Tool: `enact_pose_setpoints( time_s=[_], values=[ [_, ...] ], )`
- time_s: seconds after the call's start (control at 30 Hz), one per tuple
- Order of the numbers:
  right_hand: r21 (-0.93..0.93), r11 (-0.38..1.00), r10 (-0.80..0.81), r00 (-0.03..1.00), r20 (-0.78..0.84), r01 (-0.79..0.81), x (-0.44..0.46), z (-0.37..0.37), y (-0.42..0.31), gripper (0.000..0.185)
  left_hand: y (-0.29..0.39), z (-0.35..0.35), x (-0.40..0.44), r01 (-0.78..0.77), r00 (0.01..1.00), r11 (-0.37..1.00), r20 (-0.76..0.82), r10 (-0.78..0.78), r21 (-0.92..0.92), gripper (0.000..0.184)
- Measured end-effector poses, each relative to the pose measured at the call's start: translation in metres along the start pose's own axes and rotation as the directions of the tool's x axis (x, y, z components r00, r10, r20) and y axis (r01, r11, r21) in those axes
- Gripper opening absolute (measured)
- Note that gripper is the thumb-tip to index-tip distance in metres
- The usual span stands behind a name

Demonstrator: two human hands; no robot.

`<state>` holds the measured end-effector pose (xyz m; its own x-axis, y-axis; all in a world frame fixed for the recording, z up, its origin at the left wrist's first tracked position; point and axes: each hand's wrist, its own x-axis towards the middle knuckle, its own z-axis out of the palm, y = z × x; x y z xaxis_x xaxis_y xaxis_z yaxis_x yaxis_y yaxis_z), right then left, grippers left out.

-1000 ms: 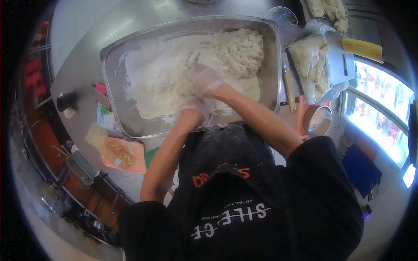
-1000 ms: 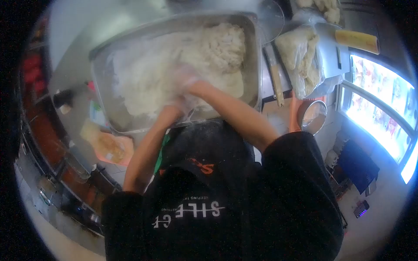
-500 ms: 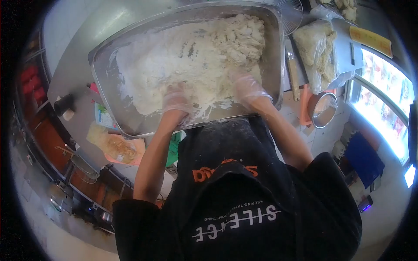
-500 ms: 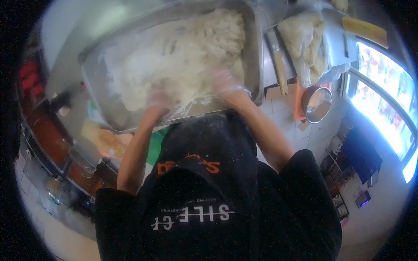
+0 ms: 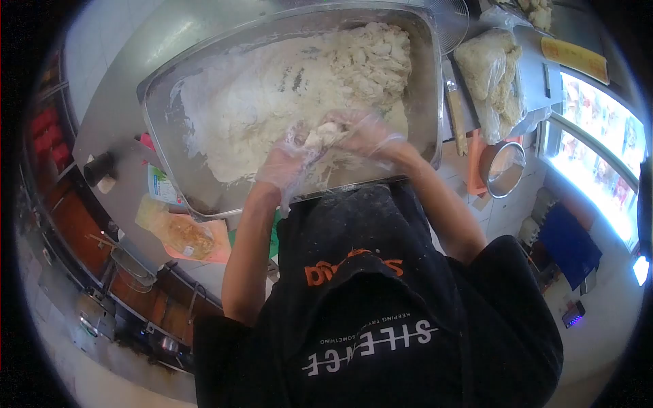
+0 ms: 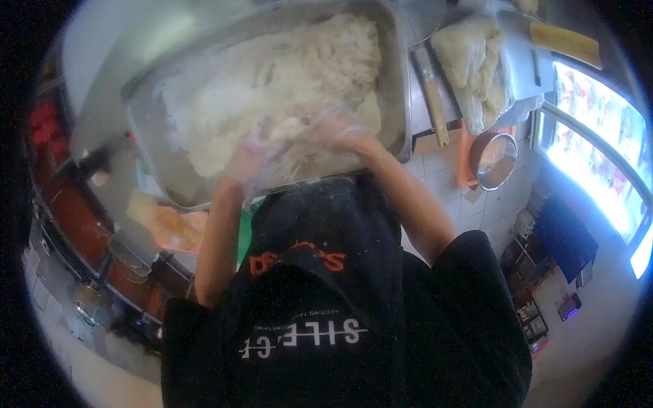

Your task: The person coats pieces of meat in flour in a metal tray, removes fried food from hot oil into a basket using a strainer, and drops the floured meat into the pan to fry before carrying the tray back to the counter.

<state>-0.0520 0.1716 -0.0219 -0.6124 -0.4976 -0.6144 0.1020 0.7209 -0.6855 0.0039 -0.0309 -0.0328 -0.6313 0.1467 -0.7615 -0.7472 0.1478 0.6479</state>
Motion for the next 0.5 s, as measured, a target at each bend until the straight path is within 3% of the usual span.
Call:
enact_pose_setpoints(
  time_s=[0.07, 0.1, 0.17, 0.2, 0.27, 0.3, 0.37, 0.43, 0.5],
  values=[
    [-0.303, 0.944, -0.194, 0.962, -0.19, 0.131, -0.001, -0.002, 0.026, 0.06, 0.015, 0.011, 0.006, 0.02, 1.0, 0.993, -0.013, -0.021, -0.12, 0.055],
    [-0.187, 0.982, -0.065, 0.975, -0.211, 0.025, 0.002, -0.014, 0.026, 0.058, 0.031, 0.017, 0.007, 0.033, 0.999, 0.981, -0.027, -0.039, -0.193, 0.054],
    [0.054, 0.98, 0.197, 0.958, -0.209, -0.189, 0.008, -0.045, 0.018, 0.056, 0.038, 0.021, 0.023, -0.077, 0.997, 0.966, -0.016, 0.075, -0.247, 0.053],
    [0.033, 0.983, 0.182, 0.93, -0.319, -0.181, 0.005, -0.056, 0.009, 0.053, 0.035, 0.022, 0.04, -0.199, 0.978, 0.952, 0.01, 0.207, -0.232, 0.052],
    [-0.022, 0.983, 0.149, 0.866, -0.478, -0.181, -0.004, -0.069, -0.004, 0.048, 0.035, 0.02, 0.064, -0.347, 0.937, 0.935, 0.08, 0.341, 0.073, 0.052],
    [-0.055, 0.98, 0.132, 0.838, -0.53, -0.19, -0.009, -0.073, -0.008, 0.045, 0.039, 0.015, 0.073, -0.358, 0.933, 0.862, 0.12, 0.338, 0.358, 0.052],
    [-0.15, 0.965, 0.102, 0.836, -0.54, -0.214, -0.015, -0.077, -0.01, 0.04, 0.042, 0.002, 0.075, -0.362, 0.921, 0.61, 0.167, 0.352, 0.705, 0.054],
    [-0.211, 0.968, 0.046, 0.925, -0.378, -0.134, -0.006, -0.053, 0.007, 0.036, 0.042, -0.011, 0.068, -0.372, 0.89, 0.364, 0.216, 0.402, 0.854, 0.055],
    [-0.329, 0.936, 0.077, 0.985, -0.151, -0.124, 0.006, -0.006, 0.024, 0.032, 0.012, 0.0, 0.064, -0.178, 0.951, 0.261, 0.098, 0.294, 0.949, 0.048]
  ],
)
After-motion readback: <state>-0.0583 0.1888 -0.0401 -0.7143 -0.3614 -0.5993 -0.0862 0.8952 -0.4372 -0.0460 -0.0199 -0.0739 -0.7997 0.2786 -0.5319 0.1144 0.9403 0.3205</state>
